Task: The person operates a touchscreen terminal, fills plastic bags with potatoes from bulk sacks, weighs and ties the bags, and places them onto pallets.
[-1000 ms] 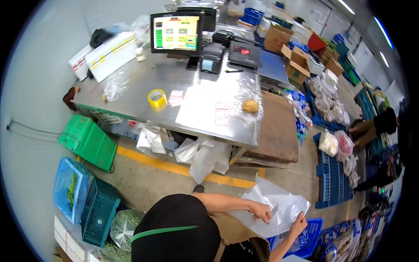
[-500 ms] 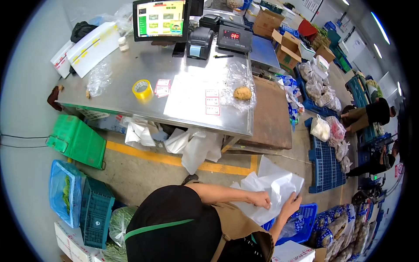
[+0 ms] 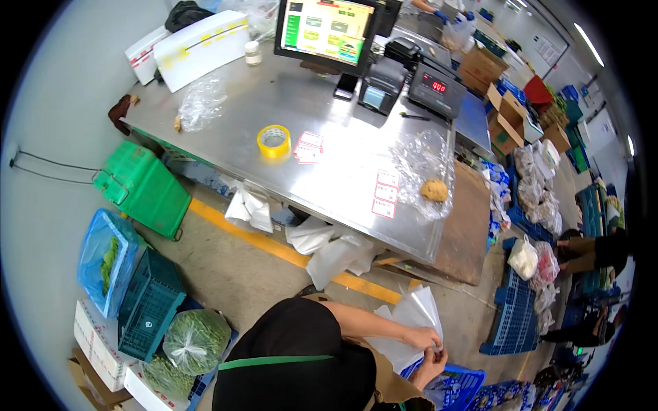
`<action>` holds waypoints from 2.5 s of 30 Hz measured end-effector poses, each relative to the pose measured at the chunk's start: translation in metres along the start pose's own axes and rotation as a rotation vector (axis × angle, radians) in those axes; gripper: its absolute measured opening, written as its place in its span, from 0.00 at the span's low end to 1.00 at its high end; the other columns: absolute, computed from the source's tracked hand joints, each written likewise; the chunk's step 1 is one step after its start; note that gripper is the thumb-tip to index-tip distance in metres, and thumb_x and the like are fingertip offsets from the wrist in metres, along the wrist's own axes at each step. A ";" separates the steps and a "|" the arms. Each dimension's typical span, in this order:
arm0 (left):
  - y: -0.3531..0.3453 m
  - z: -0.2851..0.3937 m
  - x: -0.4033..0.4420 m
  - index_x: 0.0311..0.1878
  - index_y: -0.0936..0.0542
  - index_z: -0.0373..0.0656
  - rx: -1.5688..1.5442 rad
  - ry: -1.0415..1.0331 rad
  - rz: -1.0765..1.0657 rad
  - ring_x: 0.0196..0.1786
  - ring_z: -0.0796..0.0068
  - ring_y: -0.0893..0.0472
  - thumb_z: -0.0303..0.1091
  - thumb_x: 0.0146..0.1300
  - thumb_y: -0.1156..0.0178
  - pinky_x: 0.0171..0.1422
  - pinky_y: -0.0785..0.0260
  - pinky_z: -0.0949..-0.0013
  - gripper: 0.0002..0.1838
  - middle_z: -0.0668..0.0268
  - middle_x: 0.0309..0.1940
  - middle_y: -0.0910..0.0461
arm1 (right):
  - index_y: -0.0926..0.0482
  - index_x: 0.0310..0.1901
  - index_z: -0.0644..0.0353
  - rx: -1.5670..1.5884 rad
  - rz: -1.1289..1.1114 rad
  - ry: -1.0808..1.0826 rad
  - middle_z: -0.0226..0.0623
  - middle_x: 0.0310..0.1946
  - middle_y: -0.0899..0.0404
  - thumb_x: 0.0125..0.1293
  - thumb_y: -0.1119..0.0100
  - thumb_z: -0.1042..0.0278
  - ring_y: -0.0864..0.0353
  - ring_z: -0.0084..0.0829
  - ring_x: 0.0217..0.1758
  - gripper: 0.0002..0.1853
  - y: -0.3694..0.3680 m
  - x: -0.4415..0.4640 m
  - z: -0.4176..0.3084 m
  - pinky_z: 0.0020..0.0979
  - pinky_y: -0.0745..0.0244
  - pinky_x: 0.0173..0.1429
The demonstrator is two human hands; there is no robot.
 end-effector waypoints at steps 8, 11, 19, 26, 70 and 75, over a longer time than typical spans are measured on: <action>0.041 0.033 -0.024 0.61 0.31 0.50 0.314 0.018 0.014 0.50 0.48 0.24 0.25 0.50 0.53 0.53 0.35 0.54 0.30 0.47 0.43 0.22 | 0.26 0.39 0.76 -0.244 0.297 0.047 0.40 0.28 0.24 0.65 0.49 0.69 0.31 0.28 0.29 0.13 -0.010 0.035 -0.007 0.29 0.33 0.34; 0.063 0.023 -0.023 0.51 0.23 0.44 0.449 0.110 0.143 0.50 0.46 0.23 0.28 0.50 0.51 0.54 0.33 0.49 0.22 0.47 0.42 0.21 | 0.26 0.39 0.79 -0.308 0.298 0.049 0.42 0.27 0.23 0.66 0.51 0.63 0.33 0.30 0.28 0.19 -0.010 0.046 -0.013 0.32 0.33 0.36; 0.094 0.013 -0.033 0.29 0.20 0.39 0.934 -0.103 0.220 0.43 0.56 0.23 0.34 0.44 0.42 0.49 0.37 0.53 0.10 0.54 0.31 0.21 | 0.30 0.25 0.65 -0.181 0.364 0.082 0.23 0.18 0.36 0.67 0.51 0.67 0.43 0.15 0.20 0.14 -0.009 0.057 -0.037 0.22 0.44 0.23; 0.092 0.039 -0.024 0.29 0.21 0.40 0.785 -0.348 0.288 0.46 0.60 0.26 0.37 0.45 0.37 0.48 0.40 0.56 0.11 0.61 0.32 0.23 | 0.28 0.27 0.65 -0.128 0.289 -0.071 0.26 0.22 0.32 0.58 0.52 0.74 0.35 0.19 0.23 0.05 -0.052 0.039 -0.017 0.22 0.37 0.27; 0.134 -0.006 0.008 0.29 0.19 0.33 -0.302 0.263 0.167 0.32 0.73 0.22 0.37 0.50 0.34 0.36 0.31 0.69 0.14 0.60 0.26 0.19 | 0.27 0.26 0.65 -0.309 -0.155 0.001 0.27 0.23 0.28 0.59 0.38 0.74 0.36 0.17 0.26 0.08 -0.115 0.062 -0.045 0.21 0.40 0.32; 0.137 0.012 0.001 0.29 0.18 0.34 -0.347 0.297 0.071 0.32 0.73 0.22 0.35 0.49 0.34 0.36 0.32 0.68 0.11 0.61 0.25 0.19 | 0.26 0.26 0.65 -0.110 -0.129 -0.153 0.29 0.22 0.27 0.55 0.37 0.76 0.35 0.19 0.25 0.07 -0.093 0.063 -0.035 0.21 0.40 0.30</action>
Point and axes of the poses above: each hand's wrist, its own x-axis towards the middle knuckle, its own y-axis out of the back of the hand, z = x × y, the point moved 8 cm from there along x, towards the middle knuckle
